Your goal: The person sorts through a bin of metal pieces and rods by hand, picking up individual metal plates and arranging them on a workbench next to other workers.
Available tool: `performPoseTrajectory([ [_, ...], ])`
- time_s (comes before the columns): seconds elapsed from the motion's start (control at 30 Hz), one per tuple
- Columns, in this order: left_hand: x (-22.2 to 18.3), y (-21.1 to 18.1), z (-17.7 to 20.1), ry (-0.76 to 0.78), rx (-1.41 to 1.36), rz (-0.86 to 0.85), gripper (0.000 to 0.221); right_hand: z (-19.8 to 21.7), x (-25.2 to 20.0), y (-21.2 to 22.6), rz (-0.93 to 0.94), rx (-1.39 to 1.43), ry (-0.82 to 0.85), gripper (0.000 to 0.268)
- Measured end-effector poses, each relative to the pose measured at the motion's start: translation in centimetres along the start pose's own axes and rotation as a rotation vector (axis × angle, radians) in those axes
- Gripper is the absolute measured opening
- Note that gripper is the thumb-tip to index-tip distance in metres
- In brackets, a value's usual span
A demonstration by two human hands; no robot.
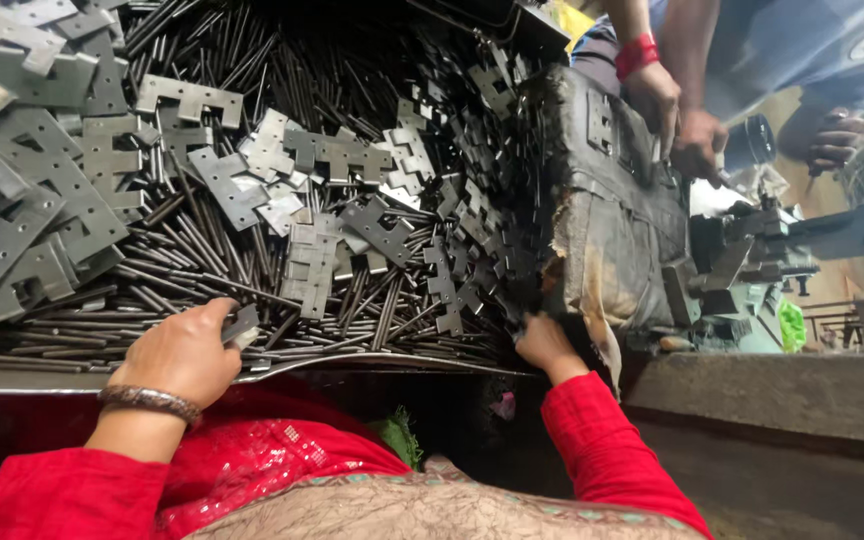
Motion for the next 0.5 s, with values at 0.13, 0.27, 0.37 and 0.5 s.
performPoseTrajectory([
  [0.13,0.1,-0.4,0.1,0.001,0.003,-0.014,0.046,2.8,-1.3,0.7,-0.033,-0.072,-0.153,0.055],
  [0.27,0.1,-0.4,0.1,-0.057,0.013,-0.045,0.047,3.3,-1.6,1.1,0.002,-0.107,-0.127,0.029],
  [0.37,0.4,0.3,-0.5,-0.018,0.0,-0.007,0.046,1.4,-0.5,0.0,-0.016,-0.036,0.093,0.045],
  [0.5,1.1,0.4,-0.8,-0.012,0.057,-0.044,0.041,-0.8,1.8,-1.2,0.09,-0.052,0.021,0.031],
])
Point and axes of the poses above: each hand's wrist, its own x-axis towards the middle knuckle, its own z-axis out of the back of the hand, y = z × x, the point moved 9 cm from there along x, towards the middle knuckle, and after that the axes turned 12 degrees about -z, right-handed, at the moved point
